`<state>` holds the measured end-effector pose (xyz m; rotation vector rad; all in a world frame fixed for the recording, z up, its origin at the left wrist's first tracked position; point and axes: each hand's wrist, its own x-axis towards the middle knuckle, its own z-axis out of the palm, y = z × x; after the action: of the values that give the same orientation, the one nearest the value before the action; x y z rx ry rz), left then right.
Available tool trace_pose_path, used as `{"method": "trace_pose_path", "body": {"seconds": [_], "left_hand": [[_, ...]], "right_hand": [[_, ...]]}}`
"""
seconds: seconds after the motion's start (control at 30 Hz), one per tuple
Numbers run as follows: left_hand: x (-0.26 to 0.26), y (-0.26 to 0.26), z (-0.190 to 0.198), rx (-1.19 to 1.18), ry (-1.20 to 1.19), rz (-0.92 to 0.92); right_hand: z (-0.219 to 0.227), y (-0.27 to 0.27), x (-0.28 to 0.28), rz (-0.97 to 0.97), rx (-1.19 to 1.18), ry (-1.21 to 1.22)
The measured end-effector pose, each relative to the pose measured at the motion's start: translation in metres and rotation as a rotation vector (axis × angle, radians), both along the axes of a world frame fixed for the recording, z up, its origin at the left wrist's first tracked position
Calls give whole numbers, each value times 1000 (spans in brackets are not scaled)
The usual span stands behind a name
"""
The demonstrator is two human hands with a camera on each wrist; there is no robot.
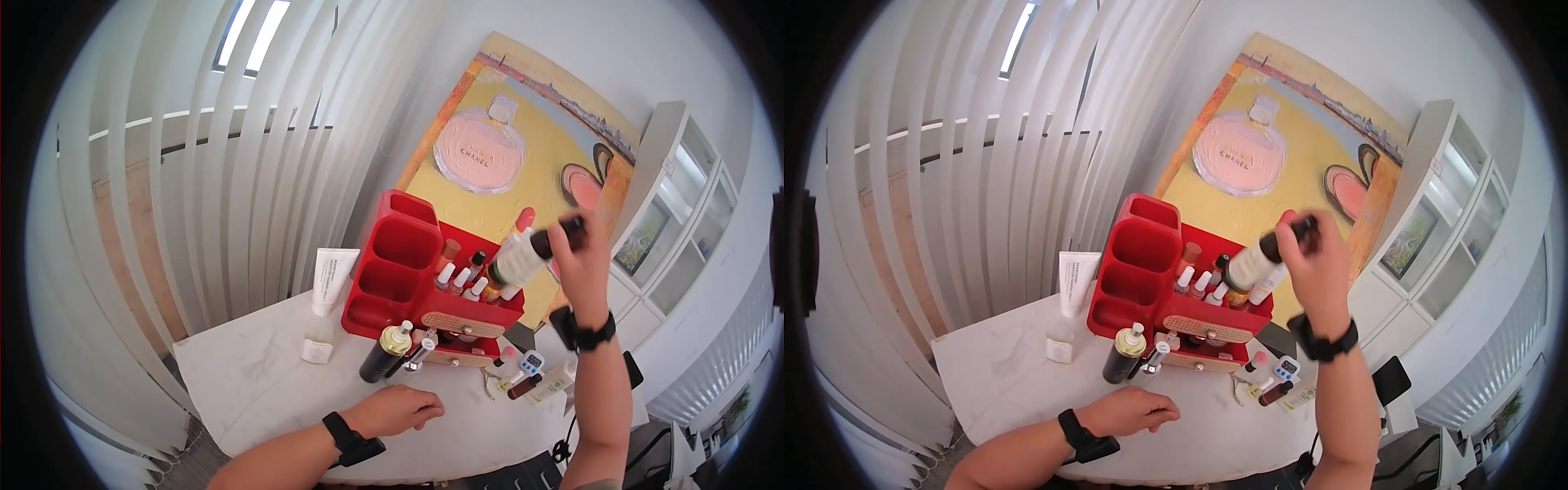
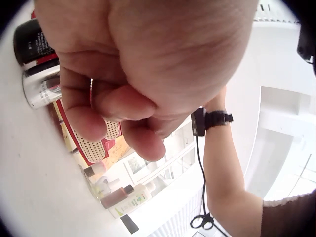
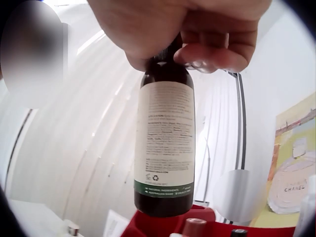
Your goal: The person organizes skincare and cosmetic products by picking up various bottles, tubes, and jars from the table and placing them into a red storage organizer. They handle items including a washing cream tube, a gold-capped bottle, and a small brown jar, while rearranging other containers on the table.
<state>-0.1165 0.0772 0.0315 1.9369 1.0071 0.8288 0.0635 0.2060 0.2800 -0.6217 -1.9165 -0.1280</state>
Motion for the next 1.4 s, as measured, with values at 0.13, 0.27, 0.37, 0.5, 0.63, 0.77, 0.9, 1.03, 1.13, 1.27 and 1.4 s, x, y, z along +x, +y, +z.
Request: {"method": "trace_pose_path", "body": {"seconds": [0.13, 0.27, 0.37, 0.5, 0.63, 0.77, 0.9, 1.03, 1.13, 1.27, 1.4], "left_hand": [[2, -1, 1, -37, -54, 2], [0, 0, 0, -23, -34, -7], [0, -1, 2, -42, -45, -19], [1, -1, -2, -15, -60, -28], [1, 1, -3, -29, -61, -40], [1, 1, -1, -47, -58, -47], [2, 0, -1, -34, -46, -53], [3, 1, -1, -35, -48, -36], [2, 1, 0, -37, -48, -35], [3, 1, -3, -20, -45, -40], [3, 2, -2, 9, -47, -36]], "right_hand": [[31, 50, -37, -195, -1, -177], [29, 92, -64, -241, -61, -266], [19, 109, -75, -347, -174, -412], [5, 136, -74, -355, -190, -590], [-9, 155, -69, -295, -313, -620], [-19, 160, -70, -248, -396, -653], [-25, 160, -75, -182, -398, -741], [-24, 156, -83, -184, -386, -770], [-28, 157, -86, -162, -373, -743], [-32, 155, -85, -156, -365, -704], [-25, 153, -79, -190, -351, -719]]}}
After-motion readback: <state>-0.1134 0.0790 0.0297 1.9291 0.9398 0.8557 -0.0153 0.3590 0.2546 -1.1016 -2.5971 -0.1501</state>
